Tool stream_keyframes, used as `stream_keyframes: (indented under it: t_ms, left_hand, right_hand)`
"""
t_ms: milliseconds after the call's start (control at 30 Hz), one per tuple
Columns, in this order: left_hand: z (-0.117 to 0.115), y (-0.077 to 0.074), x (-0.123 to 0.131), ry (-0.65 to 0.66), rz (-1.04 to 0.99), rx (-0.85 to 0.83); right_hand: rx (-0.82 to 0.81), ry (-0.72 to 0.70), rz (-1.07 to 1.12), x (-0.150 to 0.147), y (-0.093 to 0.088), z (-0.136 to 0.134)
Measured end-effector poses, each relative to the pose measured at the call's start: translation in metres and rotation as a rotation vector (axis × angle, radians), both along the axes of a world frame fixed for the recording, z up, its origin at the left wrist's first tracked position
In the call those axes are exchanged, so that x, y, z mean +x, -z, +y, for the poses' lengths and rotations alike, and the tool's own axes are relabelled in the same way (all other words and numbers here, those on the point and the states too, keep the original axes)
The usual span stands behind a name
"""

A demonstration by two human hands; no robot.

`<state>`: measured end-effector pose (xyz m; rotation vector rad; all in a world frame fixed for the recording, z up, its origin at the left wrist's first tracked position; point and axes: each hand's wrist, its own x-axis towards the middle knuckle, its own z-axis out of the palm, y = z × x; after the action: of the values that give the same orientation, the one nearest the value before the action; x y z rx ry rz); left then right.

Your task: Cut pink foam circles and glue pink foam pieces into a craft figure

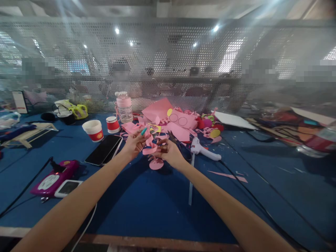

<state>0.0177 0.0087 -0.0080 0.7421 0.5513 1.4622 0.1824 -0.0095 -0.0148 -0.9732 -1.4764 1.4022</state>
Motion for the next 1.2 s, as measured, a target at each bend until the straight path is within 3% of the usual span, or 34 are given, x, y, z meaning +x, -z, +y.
stream_keyframes:
  t_ms: [233, 433, 633, 833, 1033, 1200]
  left_hand:
    - [-0.004, 0.000, 0.000, 0.080, 0.069, -0.042]
    - [-0.004, -0.003, 0.002, 0.037, 0.049, -0.024]
    - [-0.003, 0.000, 0.003, 0.025, 0.102, 0.021]
    - [-0.010, -0.006, 0.008, 0.127, 0.173, 0.150]
    - [-0.007, 0.003, 0.007, 0.104, 0.160, 0.061]
    - [-0.010, 0.000, 0.008, 0.123, 0.165, 0.021]
  right_hand:
    - [-0.013, -0.060, 0.010, -0.001, -0.002, -0.002]
    - [0.011, -0.049, -0.014, -0.001, 0.002, 0.001]
    - [0.007, -0.068, 0.018, -0.002, 0.003, -0.001]
    - [0.002, -0.006, 0.070, -0.001, 0.000, -0.001]
    - [0.025, 0.005, 0.135, 0.000, 0.004, 0.003]
    - [0.044, 0.033, 0.119, 0.001, 0.005, 0.004]
